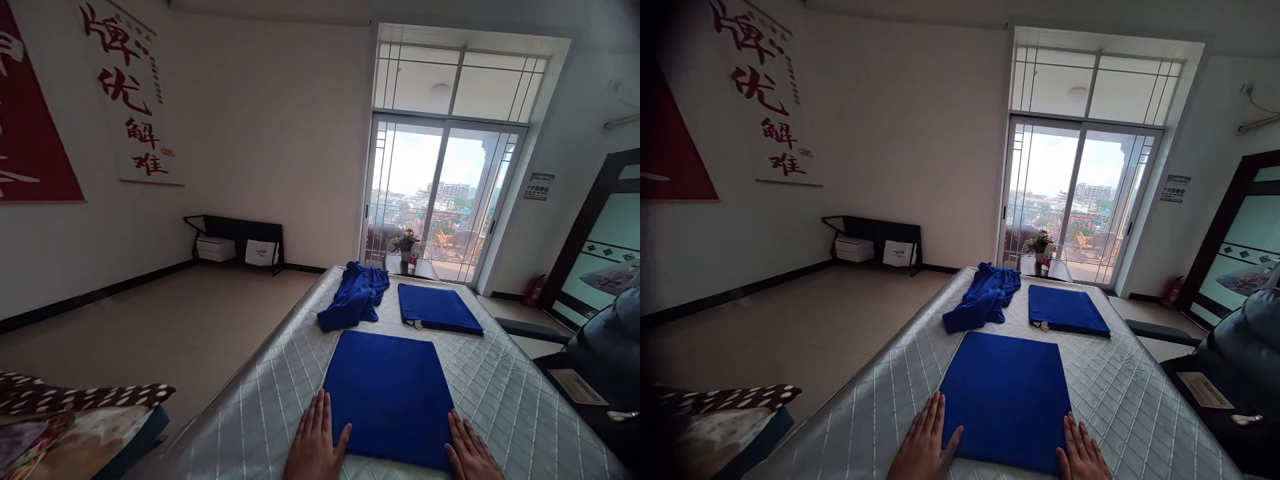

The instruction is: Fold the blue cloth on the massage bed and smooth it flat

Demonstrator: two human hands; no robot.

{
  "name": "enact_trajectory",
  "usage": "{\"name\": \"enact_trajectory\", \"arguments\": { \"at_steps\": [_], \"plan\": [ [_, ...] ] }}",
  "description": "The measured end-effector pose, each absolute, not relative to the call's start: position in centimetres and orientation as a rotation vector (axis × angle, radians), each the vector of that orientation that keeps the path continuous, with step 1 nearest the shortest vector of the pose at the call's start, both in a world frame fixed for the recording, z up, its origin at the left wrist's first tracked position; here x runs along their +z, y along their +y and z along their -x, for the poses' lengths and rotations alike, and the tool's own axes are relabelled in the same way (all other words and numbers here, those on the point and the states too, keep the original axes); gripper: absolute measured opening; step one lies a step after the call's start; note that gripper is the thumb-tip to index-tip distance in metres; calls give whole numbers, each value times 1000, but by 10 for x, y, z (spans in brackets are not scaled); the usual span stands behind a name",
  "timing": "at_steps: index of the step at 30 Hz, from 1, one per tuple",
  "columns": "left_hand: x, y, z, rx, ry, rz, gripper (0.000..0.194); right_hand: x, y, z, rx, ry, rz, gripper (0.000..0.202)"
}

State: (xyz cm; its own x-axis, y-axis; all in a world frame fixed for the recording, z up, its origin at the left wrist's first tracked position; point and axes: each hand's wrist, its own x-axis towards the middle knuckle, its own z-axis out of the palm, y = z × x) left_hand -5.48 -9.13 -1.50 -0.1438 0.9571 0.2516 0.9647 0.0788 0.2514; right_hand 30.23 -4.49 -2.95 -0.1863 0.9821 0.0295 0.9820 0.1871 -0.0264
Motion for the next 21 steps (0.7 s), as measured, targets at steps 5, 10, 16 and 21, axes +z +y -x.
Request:
{"name": "enact_trajectory", "arguments": {
  "at_steps": [5,10,16,21],
  "plan": [
    [-18,-90,54,-587,-2306,2024,86,-9,-40,-299,66,-2429,1988,61],
    [-16,-91,53,-562,-2312,2014,88,25,-15,-277,-88,-2379,1889,60],
    [-10,-91,55,-503,-2307,2055,86,18,15,-262,-14,-2291,1937,63],
    [-10,-91,51,-467,-2317,2021,86,4,16,-267,12,-2280,1956,64]
  ]
}}
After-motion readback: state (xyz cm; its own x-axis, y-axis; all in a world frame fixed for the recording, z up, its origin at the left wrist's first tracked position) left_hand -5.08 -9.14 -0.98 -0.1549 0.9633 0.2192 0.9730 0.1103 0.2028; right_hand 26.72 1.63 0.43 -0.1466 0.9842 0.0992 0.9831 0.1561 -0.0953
